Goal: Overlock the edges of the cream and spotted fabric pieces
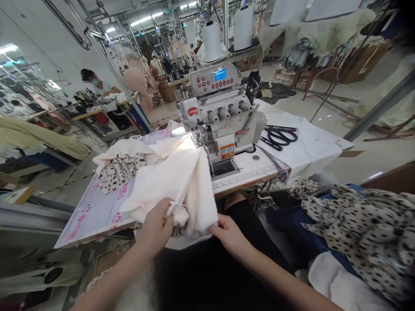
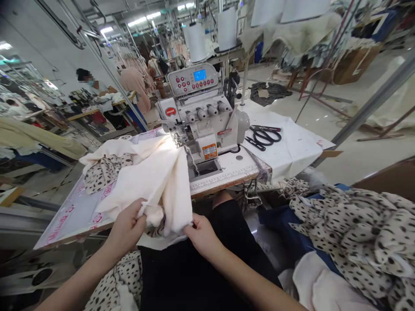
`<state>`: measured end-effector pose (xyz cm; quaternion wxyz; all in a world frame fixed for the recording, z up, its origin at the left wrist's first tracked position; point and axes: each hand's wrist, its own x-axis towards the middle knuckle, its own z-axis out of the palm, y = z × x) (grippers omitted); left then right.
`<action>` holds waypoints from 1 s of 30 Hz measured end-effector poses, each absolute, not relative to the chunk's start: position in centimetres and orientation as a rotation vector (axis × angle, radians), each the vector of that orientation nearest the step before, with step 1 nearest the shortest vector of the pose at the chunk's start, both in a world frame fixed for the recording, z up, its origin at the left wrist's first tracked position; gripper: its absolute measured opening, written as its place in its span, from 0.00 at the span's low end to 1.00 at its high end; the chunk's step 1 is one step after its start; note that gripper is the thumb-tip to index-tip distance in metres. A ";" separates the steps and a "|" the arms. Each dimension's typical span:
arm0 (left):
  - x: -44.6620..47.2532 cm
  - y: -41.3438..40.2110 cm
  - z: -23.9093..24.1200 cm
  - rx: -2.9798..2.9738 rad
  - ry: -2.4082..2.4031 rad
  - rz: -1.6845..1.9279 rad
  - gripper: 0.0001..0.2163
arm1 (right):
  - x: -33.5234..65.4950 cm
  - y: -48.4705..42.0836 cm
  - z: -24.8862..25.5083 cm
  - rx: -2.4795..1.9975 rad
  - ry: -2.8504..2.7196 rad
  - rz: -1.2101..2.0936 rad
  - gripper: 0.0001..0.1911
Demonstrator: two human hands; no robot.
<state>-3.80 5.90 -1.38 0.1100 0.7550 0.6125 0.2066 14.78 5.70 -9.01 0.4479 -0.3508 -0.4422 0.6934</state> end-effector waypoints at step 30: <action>0.5 5.0 1.3 2.569 1.174 0.989 0.08 | 15.3 5.3 -3.8 -0.809 -1.150 1.477 0.06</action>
